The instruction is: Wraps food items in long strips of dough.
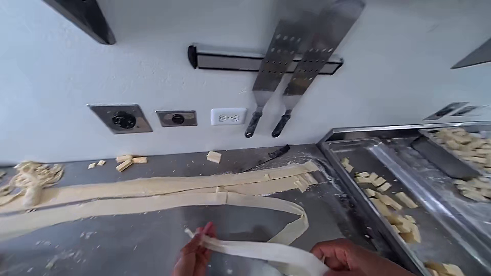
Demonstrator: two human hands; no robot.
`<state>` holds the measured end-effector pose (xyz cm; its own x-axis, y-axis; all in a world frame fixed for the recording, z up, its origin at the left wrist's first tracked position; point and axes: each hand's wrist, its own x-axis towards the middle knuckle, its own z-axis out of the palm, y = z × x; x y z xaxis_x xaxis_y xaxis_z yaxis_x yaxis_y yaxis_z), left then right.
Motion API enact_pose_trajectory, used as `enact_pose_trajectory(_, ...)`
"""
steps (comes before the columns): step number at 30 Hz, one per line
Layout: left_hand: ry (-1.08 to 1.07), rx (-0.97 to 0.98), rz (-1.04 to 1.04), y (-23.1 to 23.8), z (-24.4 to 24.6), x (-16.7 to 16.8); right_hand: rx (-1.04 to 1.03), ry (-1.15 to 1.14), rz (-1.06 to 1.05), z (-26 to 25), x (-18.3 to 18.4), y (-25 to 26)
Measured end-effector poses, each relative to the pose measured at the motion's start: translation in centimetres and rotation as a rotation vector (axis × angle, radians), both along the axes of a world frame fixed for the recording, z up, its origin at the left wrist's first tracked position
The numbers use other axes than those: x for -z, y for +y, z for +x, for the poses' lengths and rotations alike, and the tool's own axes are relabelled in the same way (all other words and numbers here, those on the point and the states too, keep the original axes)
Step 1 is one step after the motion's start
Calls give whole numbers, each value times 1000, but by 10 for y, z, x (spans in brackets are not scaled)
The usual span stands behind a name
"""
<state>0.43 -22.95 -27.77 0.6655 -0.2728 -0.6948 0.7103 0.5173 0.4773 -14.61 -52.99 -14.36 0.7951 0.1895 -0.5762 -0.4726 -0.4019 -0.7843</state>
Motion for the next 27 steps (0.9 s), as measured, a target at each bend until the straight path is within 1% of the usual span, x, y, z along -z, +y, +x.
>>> enact_pose_trajectory(3,56,18,-27,-1,-5,10,37,90,-106,5,37,-6)
enact_pose_trajectory(5,45,-47,-26,-2,-7,18,11,125,-235,10,63,-6)
enact_pose_trajectory(8,-33,-153,-19,-4,-10,24,-36,81,-407,13,111,-4)
enact_pose_trajectory(10,-100,-181,-13,-2,-9,20,-92,62,-477,16,130,4)
enact_pose_trajectory(12,-172,-183,-10,2,-8,8,-105,-35,-524,23,132,17)
enact_pose_trajectory(14,-271,-140,-14,8,-8,-3,-44,-280,-513,38,129,36)
enact_pose_trajectory(16,-411,-85,13,10,-10,-8,25,-544,-405,66,127,65)
enact_pose_trajectory(17,-520,-63,53,10,-10,-6,40,-613,-300,84,125,83)
enact_pose_trajectory(18,-656,-50,121,10,-10,-3,36,-632,-177,102,123,102)
enact_pose_trajectory(20,-950,-57,308,12,-5,4,22,-514,121,134,118,131)
enact_pose_trajectory(22,-1085,-101,511,13,-1,1,59,-346,365,157,112,147)
enact_pose_trajectory(24,-1130,-119,631,18,2,-6,42,-271,449,171,109,153)
enact_pose_trajectory(27,-1109,-115,702,28,3,-12,29,-294,423,178,104,158)
